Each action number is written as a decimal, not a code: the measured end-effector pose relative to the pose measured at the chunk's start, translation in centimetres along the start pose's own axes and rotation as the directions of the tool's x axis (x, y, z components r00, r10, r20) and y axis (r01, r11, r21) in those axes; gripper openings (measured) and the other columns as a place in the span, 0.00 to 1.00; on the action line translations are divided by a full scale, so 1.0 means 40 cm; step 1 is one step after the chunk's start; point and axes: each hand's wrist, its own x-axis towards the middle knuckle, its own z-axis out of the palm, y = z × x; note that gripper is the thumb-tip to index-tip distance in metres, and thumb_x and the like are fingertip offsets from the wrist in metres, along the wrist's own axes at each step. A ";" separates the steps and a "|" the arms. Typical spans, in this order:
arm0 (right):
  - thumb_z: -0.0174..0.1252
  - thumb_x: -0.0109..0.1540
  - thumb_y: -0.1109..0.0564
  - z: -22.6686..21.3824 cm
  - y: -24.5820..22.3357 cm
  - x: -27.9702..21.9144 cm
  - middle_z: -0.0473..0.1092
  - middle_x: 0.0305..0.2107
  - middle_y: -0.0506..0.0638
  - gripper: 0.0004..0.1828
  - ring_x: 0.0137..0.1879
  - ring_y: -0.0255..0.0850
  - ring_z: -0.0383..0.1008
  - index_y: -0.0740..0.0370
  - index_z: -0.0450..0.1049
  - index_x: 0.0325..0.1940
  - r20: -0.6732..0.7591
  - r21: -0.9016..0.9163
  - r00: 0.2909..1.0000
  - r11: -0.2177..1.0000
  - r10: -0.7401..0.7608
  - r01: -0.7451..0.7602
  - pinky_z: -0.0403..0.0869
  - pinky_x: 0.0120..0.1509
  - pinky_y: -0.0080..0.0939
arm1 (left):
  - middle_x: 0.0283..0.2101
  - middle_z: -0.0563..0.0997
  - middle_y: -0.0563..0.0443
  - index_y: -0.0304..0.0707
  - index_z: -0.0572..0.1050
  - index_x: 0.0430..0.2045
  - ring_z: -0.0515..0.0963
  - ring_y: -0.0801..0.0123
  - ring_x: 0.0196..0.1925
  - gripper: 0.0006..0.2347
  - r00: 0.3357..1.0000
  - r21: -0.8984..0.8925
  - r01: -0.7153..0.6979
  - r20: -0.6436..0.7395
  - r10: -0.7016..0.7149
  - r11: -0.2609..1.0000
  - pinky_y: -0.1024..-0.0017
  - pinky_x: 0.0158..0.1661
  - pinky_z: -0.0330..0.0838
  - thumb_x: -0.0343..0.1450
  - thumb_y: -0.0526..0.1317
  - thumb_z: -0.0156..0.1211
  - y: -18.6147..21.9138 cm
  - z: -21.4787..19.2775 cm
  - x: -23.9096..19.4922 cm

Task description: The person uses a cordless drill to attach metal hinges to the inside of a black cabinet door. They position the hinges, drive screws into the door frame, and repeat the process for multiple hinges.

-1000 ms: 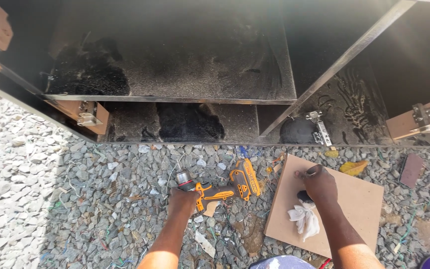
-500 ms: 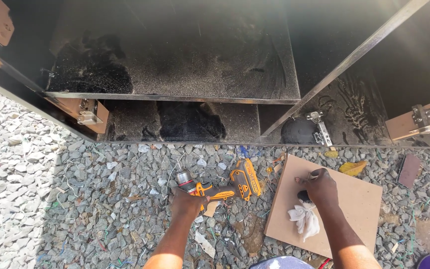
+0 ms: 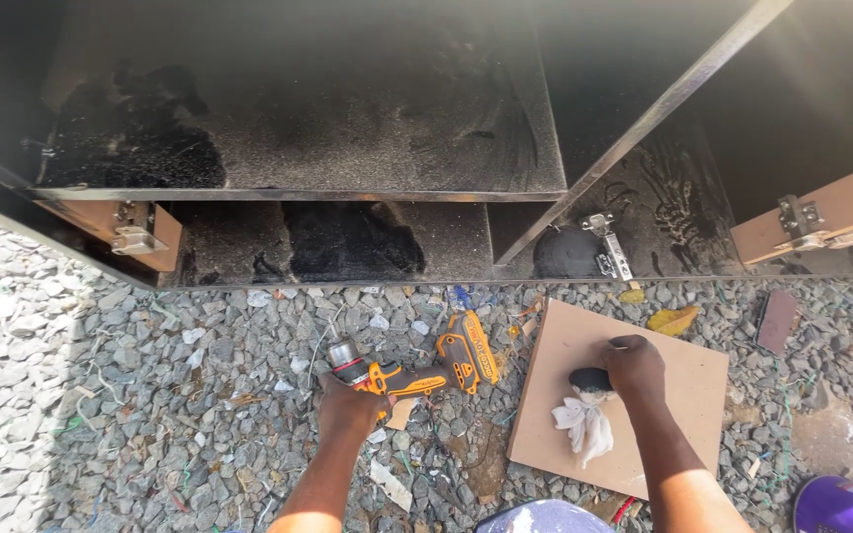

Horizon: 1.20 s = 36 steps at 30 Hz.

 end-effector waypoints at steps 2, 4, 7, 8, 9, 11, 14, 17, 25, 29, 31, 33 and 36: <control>0.62 0.59 0.49 0.001 -0.016 -0.013 0.79 0.45 0.57 0.20 0.53 0.53 0.77 0.56 0.81 0.53 0.010 0.011 0.999 0.999 -0.038 0.038 0.74 0.54 0.50 | 0.67 0.62 0.34 0.45 0.51 0.67 0.75 0.45 0.62 0.45 1.000 0.006 0.006 0.002 -0.006 1.000 0.52 0.56 0.77 0.60 0.40 0.83 0.006 -0.002 -0.010; 0.63 0.57 0.52 0.002 -0.037 -0.021 0.80 0.40 0.55 0.16 0.49 0.50 0.78 0.55 0.82 0.49 0.023 0.021 0.997 0.997 -0.079 0.078 0.75 0.48 0.47 | 0.64 0.64 0.34 0.43 0.54 0.64 0.77 0.45 0.59 0.42 1.000 0.010 0.015 0.002 -0.015 1.000 0.53 0.53 0.80 0.61 0.41 0.83 0.012 -0.008 -0.023; 0.62 0.56 0.55 0.007 -0.081 -0.031 0.82 0.41 0.48 0.13 0.49 0.46 0.80 0.53 0.82 0.44 0.126 -0.004 0.947 0.955 -0.294 0.297 0.74 0.53 0.45 | 0.63 0.66 0.34 0.43 0.54 0.64 0.76 0.42 0.61 0.41 1.000 -0.005 0.018 0.006 -0.018 1.000 0.50 0.58 0.76 0.61 0.39 0.81 0.016 -0.010 -0.026; 0.61 0.56 0.55 0.009 -0.096 -0.038 0.71 0.28 0.47 0.06 0.38 0.44 0.70 0.53 0.69 0.31 0.190 -0.081 0.919 0.928 -0.345 0.365 0.66 0.44 0.45 | 0.65 0.65 0.33 0.44 0.53 0.64 0.76 0.43 0.61 0.42 1.000 0.014 0.022 0.002 -0.022 1.000 0.51 0.57 0.76 0.61 0.41 0.82 0.010 -0.003 -0.014; 0.59 0.56 0.56 0.012 -0.110 -0.045 0.60 0.15 0.47 0.19 0.27 0.42 0.60 0.52 0.56 0.18 0.258 -0.153 0.886 0.889 -0.386 0.432 0.57 0.35 0.46 | 0.66 0.64 0.32 0.44 0.52 0.64 0.76 0.44 0.62 0.43 1.000 0.033 0.027 -0.002 -0.027 0.999 0.52 0.56 0.77 0.60 0.43 0.82 0.004 0.004 -0.003; 0.62 0.56 0.53 0.024 -0.103 -0.035 0.70 0.29 0.51 0.10 0.39 0.48 0.69 0.54 0.67 0.33 0.244 -0.175 0.916 0.914 -0.319 0.365 0.65 0.43 0.48 | 0.64 0.65 0.34 0.43 0.53 0.64 0.76 0.43 0.62 0.41 1.000 -0.006 0.025 -0.001 -0.025 1.000 0.51 0.57 0.76 0.61 0.40 0.81 0.010 -0.008 -0.028; 0.66 0.57 0.50 0.042 -0.087 -0.013 0.79 0.43 0.55 0.18 0.50 0.53 0.78 0.56 0.77 0.49 0.221 -0.196 0.935 0.927 -0.276 0.320 0.72 0.50 0.50 | 0.62 0.68 0.35 0.43 0.55 0.61 0.77 0.42 0.60 0.38 1.000 -0.032 0.020 -0.003 -0.020 0.999 0.50 0.57 0.76 0.61 0.39 0.80 0.013 -0.015 -0.040; 0.66 0.59 0.49 0.028 -0.105 -0.028 0.79 0.43 0.55 0.17 0.50 0.53 0.78 0.56 0.75 0.48 0.224 -0.193 0.939 0.932 -0.262 0.306 0.71 0.49 0.50 | 0.61 0.68 0.34 0.43 0.55 0.60 0.78 0.44 0.58 0.39 1.000 -0.009 0.013 -0.006 -0.013 1.000 0.52 0.54 0.78 0.61 0.41 0.81 0.002 0.002 -0.013; 0.54 0.66 0.42 0.024 -0.153 -0.125 0.76 0.36 0.62 0.19 0.46 0.63 0.75 0.59 0.72 0.48 0.043 -0.138 0.927 0.917 -0.372 0.374 0.70 0.44 0.61 | 0.70 0.61 0.32 0.46 0.41 0.75 0.68 0.36 0.68 0.54 0.999 -0.057 0.039 0.000 -0.039 0.998 0.46 0.59 0.75 0.61 0.50 0.81 0.007 -0.010 -0.027; 0.60 0.62 0.52 0.155 -0.207 -0.285 0.72 0.36 0.54 0.10 0.44 0.54 0.76 0.53 0.76 0.47 -0.024 -0.145 0.204 0.205 -0.979 0.968 0.73 0.52 0.57 | 0.52 0.81 0.39 0.42 0.63 0.54 0.82 0.47 0.55 0.36 0.996 -0.212 -0.082 -0.036 0.076 0.974 0.53 0.52 0.75 0.55 0.46 0.81 -0.052 0.064 0.066; 0.60 0.64 0.47 0.250 -0.240 -0.346 0.73 0.45 0.52 0.16 0.51 0.54 0.74 0.51 0.74 0.54 0.066 -0.081 -0.026 -0.031 -0.997 0.996 0.70 0.63 0.57 | 0.48 0.85 0.51 0.53 0.66 0.50 0.85 0.57 0.49 0.39 0.992 -0.185 -0.085 -0.110 0.065 0.979 0.59 0.47 0.77 0.47 0.52 0.85 -0.075 0.060 0.115; 0.50 0.66 0.32 0.317 -0.238 -0.360 0.64 0.60 0.49 0.35 0.69 0.53 0.60 0.49 0.59 0.73 0.526 -0.232 0.095 -0.034 -0.845 0.972 0.63 0.71 0.59 | 0.47 0.85 0.51 0.54 0.67 0.49 0.85 0.59 0.48 0.37 0.996 -0.274 -0.088 -0.002 0.091 0.958 0.59 0.44 0.77 0.47 0.49 0.84 -0.057 0.037 0.073; 0.39 0.70 0.55 0.301 -0.372 -0.451 0.39 0.76 0.52 0.39 0.83 0.54 0.35 0.53 0.32 0.82 0.833 -0.430 0.402 0.011 -0.379 0.903 0.68 0.72 0.55 | 0.61 0.76 0.49 0.49 0.64 0.59 0.80 0.50 0.57 0.38 0.970 -0.144 0.116 0.228 -0.082 0.983 0.54 0.39 0.83 0.57 0.52 0.80 0.042 -0.108 -0.070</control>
